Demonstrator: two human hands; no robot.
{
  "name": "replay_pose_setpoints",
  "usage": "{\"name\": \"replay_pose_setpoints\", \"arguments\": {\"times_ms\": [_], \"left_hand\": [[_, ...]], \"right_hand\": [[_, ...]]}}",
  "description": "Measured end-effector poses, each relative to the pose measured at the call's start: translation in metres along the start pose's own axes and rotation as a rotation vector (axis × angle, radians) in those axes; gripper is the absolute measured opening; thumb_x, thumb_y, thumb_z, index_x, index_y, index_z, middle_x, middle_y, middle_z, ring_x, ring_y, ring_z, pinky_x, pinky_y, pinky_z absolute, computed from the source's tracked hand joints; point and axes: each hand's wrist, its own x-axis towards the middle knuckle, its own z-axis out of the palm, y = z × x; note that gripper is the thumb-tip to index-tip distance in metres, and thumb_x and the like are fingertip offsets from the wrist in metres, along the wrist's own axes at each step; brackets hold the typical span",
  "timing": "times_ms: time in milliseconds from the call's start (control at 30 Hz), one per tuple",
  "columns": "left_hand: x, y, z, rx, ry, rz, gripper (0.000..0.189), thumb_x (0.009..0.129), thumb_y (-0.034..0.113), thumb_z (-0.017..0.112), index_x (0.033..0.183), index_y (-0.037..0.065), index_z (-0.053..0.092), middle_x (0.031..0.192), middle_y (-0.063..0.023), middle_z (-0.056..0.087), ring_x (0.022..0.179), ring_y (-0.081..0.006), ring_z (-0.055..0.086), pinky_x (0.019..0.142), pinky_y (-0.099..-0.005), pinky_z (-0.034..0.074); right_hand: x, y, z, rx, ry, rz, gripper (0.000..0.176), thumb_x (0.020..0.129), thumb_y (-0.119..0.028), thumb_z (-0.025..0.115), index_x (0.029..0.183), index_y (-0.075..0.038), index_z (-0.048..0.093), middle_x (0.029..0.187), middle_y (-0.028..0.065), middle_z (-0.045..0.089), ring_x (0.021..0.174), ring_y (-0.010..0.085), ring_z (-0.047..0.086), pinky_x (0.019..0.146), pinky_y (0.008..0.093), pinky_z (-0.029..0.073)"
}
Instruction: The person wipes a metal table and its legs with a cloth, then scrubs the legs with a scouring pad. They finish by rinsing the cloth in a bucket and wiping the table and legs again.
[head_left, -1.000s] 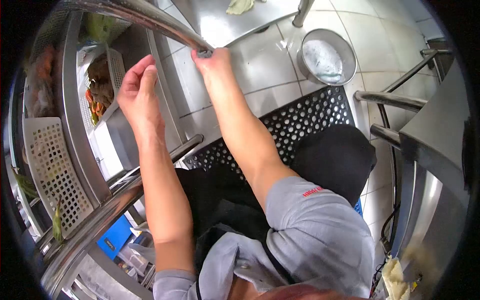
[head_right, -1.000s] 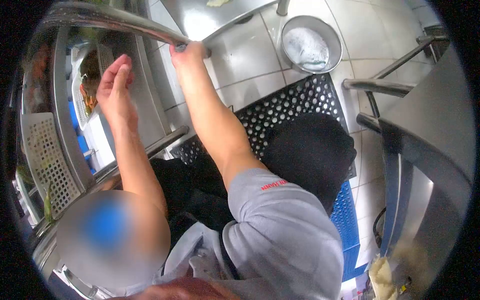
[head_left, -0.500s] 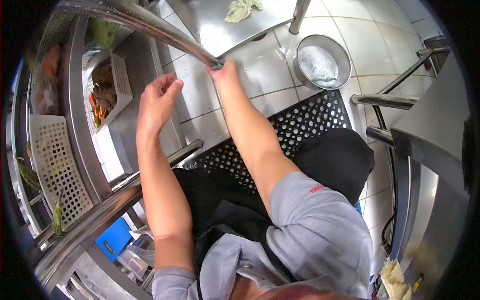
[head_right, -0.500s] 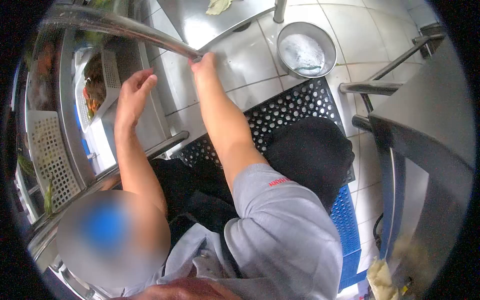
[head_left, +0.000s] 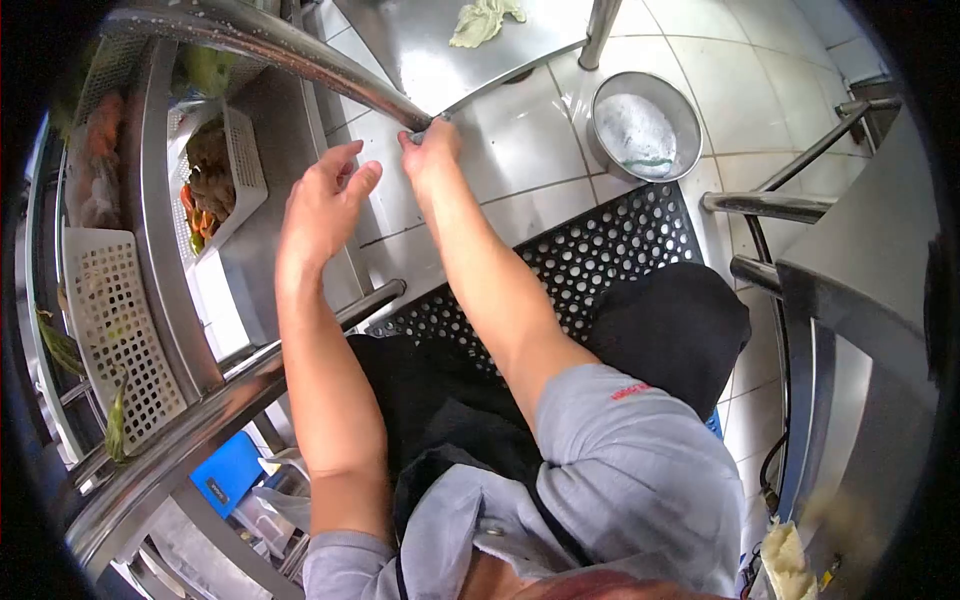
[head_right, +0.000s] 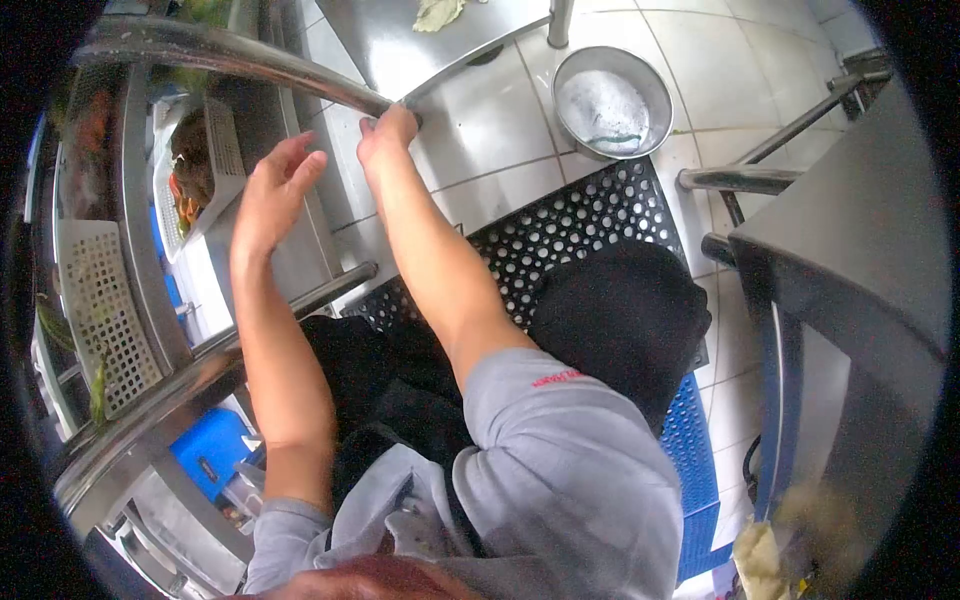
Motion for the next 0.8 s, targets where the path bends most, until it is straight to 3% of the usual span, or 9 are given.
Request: {"name": "replay_pose_setpoints", "arguments": {"times_ms": [100,200,333,433,533,633,733,767,800], "left_hand": [[0.003,0.004,0.006,0.047,-0.031,-0.012,0.051,0.089,0.036,0.064,0.127,0.002,0.059,0.115,-0.0254,0.065,0.110,-0.0349,0.063,0.094,-0.0399,0.048],[0.003,0.000,0.005,0.111,-0.061,-0.025,0.052,0.089,0.037,0.064,0.127,0.003,0.059,0.116,-0.0256,0.064,0.110,-0.0357,0.062,0.094,-0.0404,0.047],[0.009,-0.010,0.002,0.089,-0.026,-0.043,0.053,0.088,0.039,0.063,0.127,0.002,0.059,0.116,-0.0262,0.064,0.111,-0.0365,0.062,0.094,-0.0410,0.047],[0.006,-0.008,0.003,0.129,-0.035,-0.066,0.053,0.088,0.038,0.064,0.126,0.002,0.060,0.115,-0.0267,0.064,0.111,-0.0360,0.062,0.094,-0.0411,0.048],[0.003,-0.013,0.000,0.216,-0.101,-0.091,0.053,0.088,0.038,0.065,0.126,0.002,0.060,0.113,-0.0270,0.065,0.110,-0.0356,0.063,0.094,-0.0414,0.048],[0.011,-0.011,0.001,0.130,-0.033,-0.024,0.053,0.091,0.034,0.065,0.127,-0.004,0.057,0.112,-0.0214,0.067,0.105,-0.0258,0.064,0.091,-0.0351,0.049],[0.011,-0.006,0.006,0.080,-0.043,-0.061,0.055,0.090,0.036,0.065,0.126,-0.005,0.058,0.118,-0.0238,0.064,0.112,-0.0295,0.062,0.095,-0.0374,0.047],[0.009,0.003,0.003,0.160,-0.076,-0.083,0.056,0.089,0.037,0.066,0.126,-0.003,0.059,0.125,-0.0249,0.060,0.120,-0.0326,0.057,0.103,-0.0415,0.043],[0.024,0.011,-0.013,0.157,-0.004,-0.052,0.056,0.089,0.037,0.066,0.126,-0.003,0.059,0.125,-0.0249,0.060,0.120,-0.0326,0.057,0.103,-0.0415,0.043]], "right_hand": [[0.101,0.005,-0.025,-0.021,-0.164,0.107,0.032,0.092,-0.012,0.041,0.122,-0.011,0.051,0.129,0.0098,0.046,0.115,0.0277,0.044,0.088,0.0506,0.042],[0.093,-0.005,-0.032,-0.017,-0.117,0.126,0.033,0.090,-0.010,0.045,0.122,-0.012,0.050,0.128,0.0095,0.047,0.115,0.0267,0.044,0.087,0.0496,0.044],[-0.010,0.011,0.001,0.034,0.038,-0.033,0.034,0.090,-0.009,0.043,0.123,-0.012,0.049,0.128,0.0103,0.047,0.117,0.0273,0.045,0.086,0.0494,0.044],[0.078,0.005,-0.016,0.016,-0.047,0.103,0.034,0.091,-0.009,0.041,0.124,-0.011,0.048,0.129,0.0131,0.047,0.115,0.0280,0.047,0.085,0.0480,0.044],[0.057,0.000,-0.013,-0.002,-0.023,0.048,0.033,0.092,-0.010,0.039,0.123,-0.009,0.051,0.129,0.0155,0.047,0.117,0.0295,0.047,0.088,0.0491,0.046],[-0.038,0.001,0.012,0.044,0.119,-0.042,0.036,0.093,-0.010,0.037,0.124,-0.009,0.054,0.130,0.0156,0.049,0.120,0.0303,0.047,0.093,0.0518,0.046],[0.015,-0.004,0.007,0.067,0.045,0.125,0.037,0.094,-0.011,0.037,0.127,-0.008,0.053,0.128,0.0136,0.053,0.119,0.0305,0.050,0.099,0.0505,0.044],[0.053,-0.003,-0.007,0.129,-0.294,0.152,0.035,0.096,-0.016,0.040,0.126,-0.004,0.053,0.126,0.0130,0.056,0.117,0.0310,0.053,0.100,0.0480,0.046],[0.036,-0.013,0.005,-0.137,-0.841,-0.158,0.045,0.100,-0.029,0.043,0.134,0.000,0.047,0.135,0.0149,0.050,0.130,0.0274,0.044,0.109,0.0536,0.037]]}}
